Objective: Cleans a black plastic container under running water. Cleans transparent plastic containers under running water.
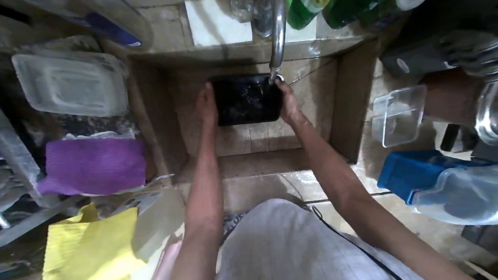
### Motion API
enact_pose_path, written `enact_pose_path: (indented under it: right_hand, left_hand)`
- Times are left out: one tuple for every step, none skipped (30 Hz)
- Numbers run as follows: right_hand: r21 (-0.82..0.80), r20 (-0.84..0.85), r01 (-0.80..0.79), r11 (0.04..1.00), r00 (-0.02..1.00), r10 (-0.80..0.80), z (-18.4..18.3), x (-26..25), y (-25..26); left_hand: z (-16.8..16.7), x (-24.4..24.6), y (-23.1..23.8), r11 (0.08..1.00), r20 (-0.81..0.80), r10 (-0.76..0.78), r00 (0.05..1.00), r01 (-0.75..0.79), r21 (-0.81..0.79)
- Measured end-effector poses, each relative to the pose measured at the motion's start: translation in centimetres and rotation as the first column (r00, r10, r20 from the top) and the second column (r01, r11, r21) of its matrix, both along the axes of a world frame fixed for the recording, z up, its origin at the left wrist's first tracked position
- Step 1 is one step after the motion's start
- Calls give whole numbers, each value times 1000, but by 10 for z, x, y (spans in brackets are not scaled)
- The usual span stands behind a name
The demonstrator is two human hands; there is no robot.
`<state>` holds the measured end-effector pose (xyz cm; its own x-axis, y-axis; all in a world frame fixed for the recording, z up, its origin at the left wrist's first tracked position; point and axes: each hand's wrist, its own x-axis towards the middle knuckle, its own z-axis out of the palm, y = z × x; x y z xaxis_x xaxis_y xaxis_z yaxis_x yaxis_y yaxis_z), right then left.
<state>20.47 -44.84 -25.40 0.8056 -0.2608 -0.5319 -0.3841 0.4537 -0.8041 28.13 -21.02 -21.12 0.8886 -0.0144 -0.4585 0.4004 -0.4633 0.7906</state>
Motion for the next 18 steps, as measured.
enact_pose_path:
  right_hand:
    - [-23, -72, 11, 1000, 997, -13, 3, -6, -15]
    - [-48, -145, 2, 999, 989, -9, 4, -14, -31]
    - [-79, -215, -13, 997, 977, -5, 4, -22, -45]
    - [-115, -279, -27, 993, 960, -6, 3, -29, -55]
    - [-154, -328, -50, 987, 945, -4, 3, -34, -59]
    - [-190, -361, -69, 979, 933, -5, 1, -37, -57]
    - [-215, -376, -90, 972, 927, 2, 0, -37, -49]
    - [-235, -371, -117, 965, 928, 22, -2, -36, -36]
    - [-254, -339, -140, 957, 940, 48, -2, -32, -20]
    - [-265, -299, -166, 950, 951, 83, -3, -30, -6]
    - [-267, -272, -180, 947, 957, 105, -4, -27, 5]
    - [-274, -253, -186, 943, 960, 116, -6, -25, 13]
    - [-273, -231, -188, 944, 965, 125, -7, -22, 16]
    - [-275, -216, -182, 944, 969, 123, -7, -21, 14]
    - [-276, -209, -162, 947, 972, 106, -6, -23, 8]
    - [-272, -218, -133, 953, 973, 74, -5, -26, 0]
    - [-274, -240, -101, 957, 970, 34, -6, -30, -10]
    - [-276, -258, -77, 958, 966, 4, -7, -35, -20]
  left_hand:
    - [-7, -6, -15, 999, -44, -20, 999, 18, -26]
    - [-13, -13, -30, 997, -84, -60, 995, 56, -51]
    - [-19, -18, -43, 993, -127, -106, 986, 98, -67]
    - [-27, -21, -52, 988, -163, -150, 975, 139, -74]
    - [-35, -24, -55, 983, -185, -181, 966, 169, -77]
    - [-40, -26, -54, 982, -206, -190, 960, 181, -62]
    - [-45, -28, -47, 984, -218, -178, 960, 176, -28]
    - [-47, -28, -35, 987, -221, -153, 963, 160, 14]
    - [-49, -27, -22, 989, -219, -119, 968, 135, 58]
    - [-52, -26, -7, 990, -227, -98, 969, 119, 82]
    - [-55, -25, 5, 988, -239, -72, 968, 102, 117]
    - [-55, -24, 13, 987, -240, -45, 970, 80, 141]
    - [-54, -23, 15, 988, -241, -22, 970, 58, 144]
    - [-49, -23, 12, 990, -249, -12, 968, 47, 135]
    - [-44, -24, 4, 990, -249, -15, 968, 49, 130]
    - [-40, -25, -6, 991, -242, -37, 970, 67, 118]
    - [-37, -28, -17, 991, -236, -71, 969, 96, 98]
    - [-35, -31, -29, 990, -229, -89, 969, 111, 84]
